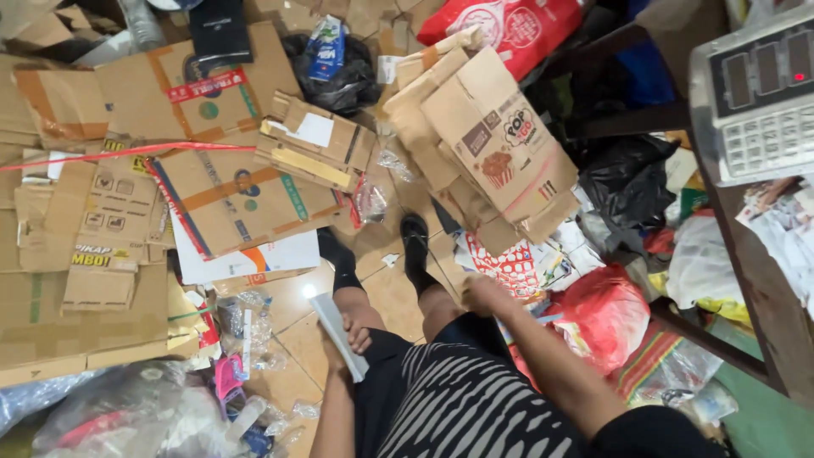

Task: Organizing and documenting various recycled materials and cardboard boxes.

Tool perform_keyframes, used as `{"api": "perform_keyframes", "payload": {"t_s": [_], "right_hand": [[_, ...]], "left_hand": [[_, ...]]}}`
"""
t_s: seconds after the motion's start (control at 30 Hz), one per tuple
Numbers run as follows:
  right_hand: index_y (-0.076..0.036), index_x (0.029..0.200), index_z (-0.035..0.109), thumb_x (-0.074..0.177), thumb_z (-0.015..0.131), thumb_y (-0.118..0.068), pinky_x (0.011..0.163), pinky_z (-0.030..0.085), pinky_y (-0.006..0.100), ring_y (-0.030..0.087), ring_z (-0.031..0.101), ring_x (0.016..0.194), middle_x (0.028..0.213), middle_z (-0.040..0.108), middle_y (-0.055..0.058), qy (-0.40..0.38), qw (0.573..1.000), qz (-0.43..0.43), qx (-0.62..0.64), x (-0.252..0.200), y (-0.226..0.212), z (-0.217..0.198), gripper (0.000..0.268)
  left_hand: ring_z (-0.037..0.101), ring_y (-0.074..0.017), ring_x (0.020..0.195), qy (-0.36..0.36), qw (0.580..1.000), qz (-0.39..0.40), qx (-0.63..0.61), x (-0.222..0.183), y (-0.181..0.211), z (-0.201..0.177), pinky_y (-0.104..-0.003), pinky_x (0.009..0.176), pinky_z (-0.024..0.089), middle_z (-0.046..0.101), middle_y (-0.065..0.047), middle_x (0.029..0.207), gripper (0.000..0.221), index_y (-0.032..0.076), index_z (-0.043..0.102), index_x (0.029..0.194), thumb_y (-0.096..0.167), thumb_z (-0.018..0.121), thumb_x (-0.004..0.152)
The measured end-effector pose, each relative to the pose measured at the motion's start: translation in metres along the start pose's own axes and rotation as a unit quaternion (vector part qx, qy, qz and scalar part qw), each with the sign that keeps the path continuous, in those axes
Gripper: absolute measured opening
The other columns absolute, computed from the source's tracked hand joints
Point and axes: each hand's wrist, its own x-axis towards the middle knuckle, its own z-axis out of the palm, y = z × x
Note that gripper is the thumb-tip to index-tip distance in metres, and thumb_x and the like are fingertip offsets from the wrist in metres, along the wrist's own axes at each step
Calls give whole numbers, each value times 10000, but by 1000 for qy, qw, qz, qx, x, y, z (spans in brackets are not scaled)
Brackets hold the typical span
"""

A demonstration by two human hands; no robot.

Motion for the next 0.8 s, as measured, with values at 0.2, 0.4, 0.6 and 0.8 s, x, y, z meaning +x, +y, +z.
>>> {"api": "perform_keyframes", "payload": {"t_s": [0.2, 0.4, 0.6, 0.8], "right_hand": [[-72, 1232, 707, 834, 761, -369, 954, 547, 430, 360, 700, 1092, 1167, 739, 196, 73, 978, -69, 184, 10, 22, 74, 500], [-5, 1271, 668, 916, 655, -220, 730, 601, 334, 220, 771, 831, 998, 784, 174, 90, 923, -11, 375, 34, 93, 25, 415], [30, 1246, 657, 967, 617, -132, 656, 588, 336, 228, 760, 819, 1043, 747, 170, 153, 858, 14, 491, 24, 125, -5, 325], [8, 1271, 638, 975, 648, -167, 634, 564, 368, 260, 720, 783, 1051, 720, 202, 168, 860, 43, 480, 0, 52, 13, 344]], "left_hand": [[428, -164, 510, 11, 999, 29, 11, -25, 8, 36, -301, 474, 396, 413, -34, 634, 618, 99, 471, 842, 696, 445, 1001], [402, -157, 464, 70, 996, 46, 41, -34, 20, 54, -284, 410, 362, 388, -21, 589, 624, 115, 469, 808, 716, 439, 975], [407, -159, 487, -2, 998, 66, 20, -44, 58, 34, -284, 438, 373, 398, -24, 617, 614, 111, 467, 837, 708, 445, 979], [419, -172, 518, -20, 999, 35, 28, -68, 138, 28, -311, 470, 396, 417, -38, 634, 625, 90, 487, 852, 702, 495, 974]]}}
